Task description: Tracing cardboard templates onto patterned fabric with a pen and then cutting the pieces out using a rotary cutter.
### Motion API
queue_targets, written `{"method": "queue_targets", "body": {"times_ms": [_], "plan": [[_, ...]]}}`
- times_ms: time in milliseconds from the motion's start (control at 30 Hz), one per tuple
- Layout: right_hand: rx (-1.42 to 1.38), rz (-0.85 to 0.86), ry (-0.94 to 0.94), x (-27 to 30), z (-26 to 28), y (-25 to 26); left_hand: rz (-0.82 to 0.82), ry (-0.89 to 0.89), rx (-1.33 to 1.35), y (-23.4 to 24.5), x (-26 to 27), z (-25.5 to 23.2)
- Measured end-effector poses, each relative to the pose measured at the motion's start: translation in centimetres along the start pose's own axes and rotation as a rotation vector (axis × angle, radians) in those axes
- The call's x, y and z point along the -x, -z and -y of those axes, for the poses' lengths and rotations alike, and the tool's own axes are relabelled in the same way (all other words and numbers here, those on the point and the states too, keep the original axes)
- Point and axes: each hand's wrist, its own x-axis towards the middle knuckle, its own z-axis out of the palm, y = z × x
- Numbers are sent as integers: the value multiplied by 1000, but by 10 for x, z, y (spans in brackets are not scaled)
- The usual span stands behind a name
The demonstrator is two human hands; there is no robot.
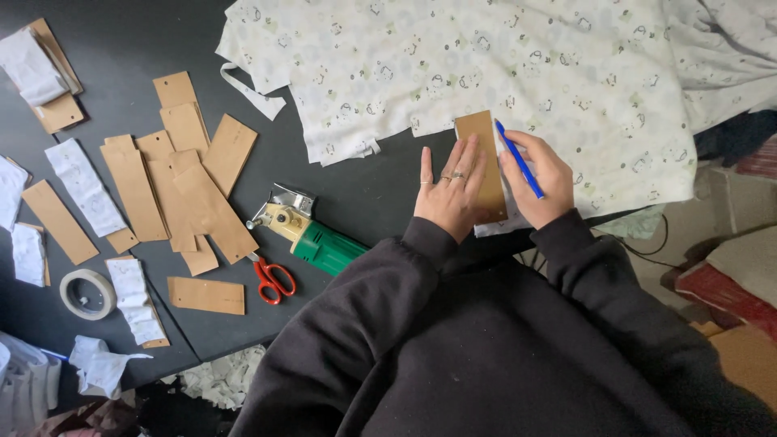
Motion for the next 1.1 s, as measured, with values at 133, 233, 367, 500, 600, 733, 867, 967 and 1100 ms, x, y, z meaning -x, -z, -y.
{"method": "queue_targets", "body": {"times_ms": [133,233,367,500,600,733,867,967,1100], "plan": [[-2,15,-33,0,2,0,29,-3,58,5,0,-1],[-2,9,10,-5,3,1,29,-5,69,3,-1,-1],[21,12,5,-7,4,1,-21,-21,-47,-7,0,0],[46,1,47,-8,-2,-2,-33,-28,-67,-1,-1,0],[77,1,71,-9,-3,-2,9,-15,94,7,-4,-2],[62,-12,58,-8,-1,-2,2,-2,21,-5,-2,-3],[36,-4,9,-7,1,-2,-23,-1,-94,-7,-2,-3],[36,-8,-8,-7,3,-2,-32,1,-72,-7,0,-3],[67,-15,64,-4,1,-1,-26,3,-41,-7,-1,-4]]}}
